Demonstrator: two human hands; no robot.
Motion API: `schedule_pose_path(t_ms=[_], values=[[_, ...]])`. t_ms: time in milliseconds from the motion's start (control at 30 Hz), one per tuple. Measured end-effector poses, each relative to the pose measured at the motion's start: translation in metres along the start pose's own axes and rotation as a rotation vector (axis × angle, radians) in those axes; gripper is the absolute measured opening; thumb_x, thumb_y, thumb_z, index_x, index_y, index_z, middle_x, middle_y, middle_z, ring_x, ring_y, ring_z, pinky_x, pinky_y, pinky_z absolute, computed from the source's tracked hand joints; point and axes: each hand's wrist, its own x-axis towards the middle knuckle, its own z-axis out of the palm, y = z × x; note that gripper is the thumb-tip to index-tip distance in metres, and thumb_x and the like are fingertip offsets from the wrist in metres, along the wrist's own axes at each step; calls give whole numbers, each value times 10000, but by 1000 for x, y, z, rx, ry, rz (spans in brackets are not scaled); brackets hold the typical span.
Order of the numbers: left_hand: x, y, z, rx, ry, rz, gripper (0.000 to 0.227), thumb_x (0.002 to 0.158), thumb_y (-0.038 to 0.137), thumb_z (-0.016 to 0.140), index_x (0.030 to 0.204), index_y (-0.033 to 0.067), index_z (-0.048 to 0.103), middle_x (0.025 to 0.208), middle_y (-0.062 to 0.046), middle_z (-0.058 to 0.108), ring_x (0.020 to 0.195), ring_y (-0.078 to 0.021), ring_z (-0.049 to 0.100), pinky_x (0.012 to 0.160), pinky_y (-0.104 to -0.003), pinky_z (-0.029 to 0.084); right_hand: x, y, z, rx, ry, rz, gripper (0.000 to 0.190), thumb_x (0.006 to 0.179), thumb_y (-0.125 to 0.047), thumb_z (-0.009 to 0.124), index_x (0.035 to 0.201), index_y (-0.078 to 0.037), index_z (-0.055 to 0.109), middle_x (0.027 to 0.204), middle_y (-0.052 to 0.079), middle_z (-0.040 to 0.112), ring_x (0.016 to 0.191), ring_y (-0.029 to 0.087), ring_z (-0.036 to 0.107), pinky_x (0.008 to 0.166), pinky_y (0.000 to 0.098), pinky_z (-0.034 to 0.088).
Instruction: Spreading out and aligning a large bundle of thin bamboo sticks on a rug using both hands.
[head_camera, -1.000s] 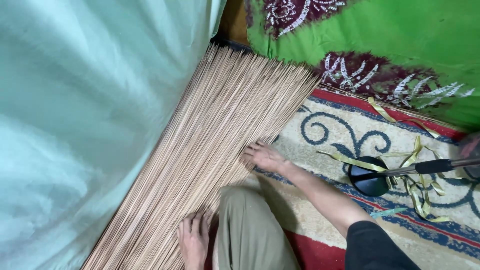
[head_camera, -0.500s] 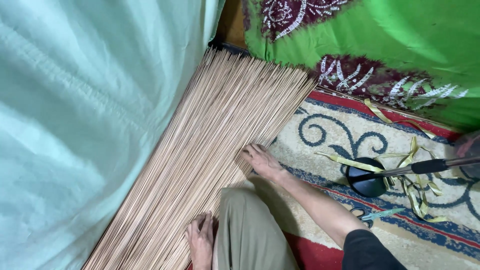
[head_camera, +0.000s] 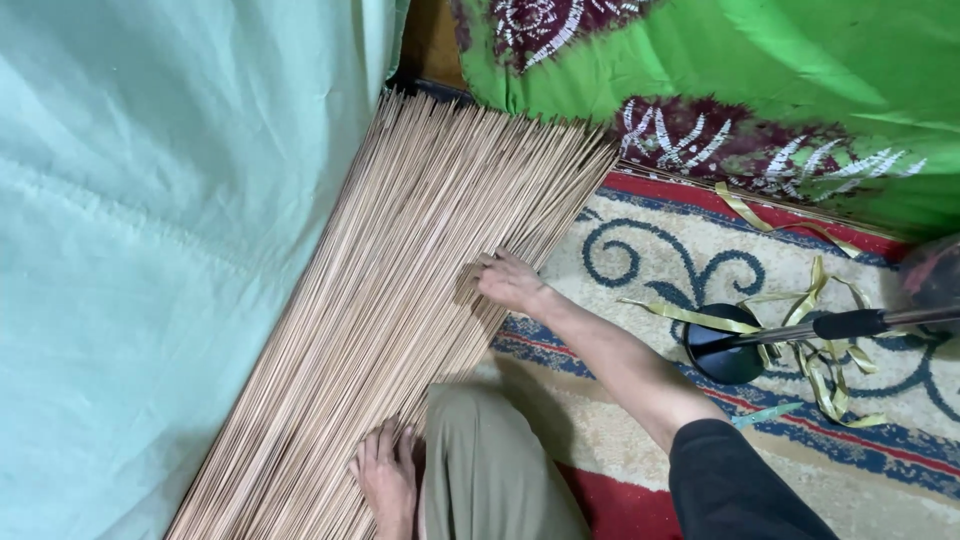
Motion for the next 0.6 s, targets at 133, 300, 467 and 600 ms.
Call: schedule_pose_path(t_ms=[133, 300, 467, 600], values=[[19, 8, -6, -126, -56, -64, 294, 919, 196, 680, 1181, 72, 732, 1101, -76, 739, 1005, -195, 689, 980, -387, 521, 4, 3, 1, 167, -9, 128, 457, 975, -315, 411, 1369, -103, 501, 1585, 56, 351, 1475, 243, 255, 1272, 496, 141], [26, 11, -16, -226, -165, -45, 272, 894, 202, 703, 1118, 53, 739, 1116, -115, 751, 1013, -235, 724, 968, -409, 583, -16, -45, 63, -125, 460, 158, 454, 824, -83, 693, 1238, -125, 511, 1170, 67, 465, 1099, 229, 464, 973, 385, 432], [42, 34, -27, -211, -251, 14, 281, 868, 120, 683, 1139, 65, 730, 1149, -94, 745, 1068, -238, 709, 1007, -416, 549, -50, -89, 94, 37, 497, -3, 491, 789, -30, 648, 1253, -97, 502, 1202, 132, 505, 1167, 284, 517, 969, 423, 448], [43, 39, -31, -232, -101, 142, 355, 885, 126, 669, 1241, 131, 658, 1143, -53, 712, 1032, -216, 657, 983, -389, 511, -48, -86, 98, 35, 628, 6, 454, 902, -156, 611, 1342, -139, 498, 1355, 128, 494, 1296, 286, 463, 1081, 465, 380]])
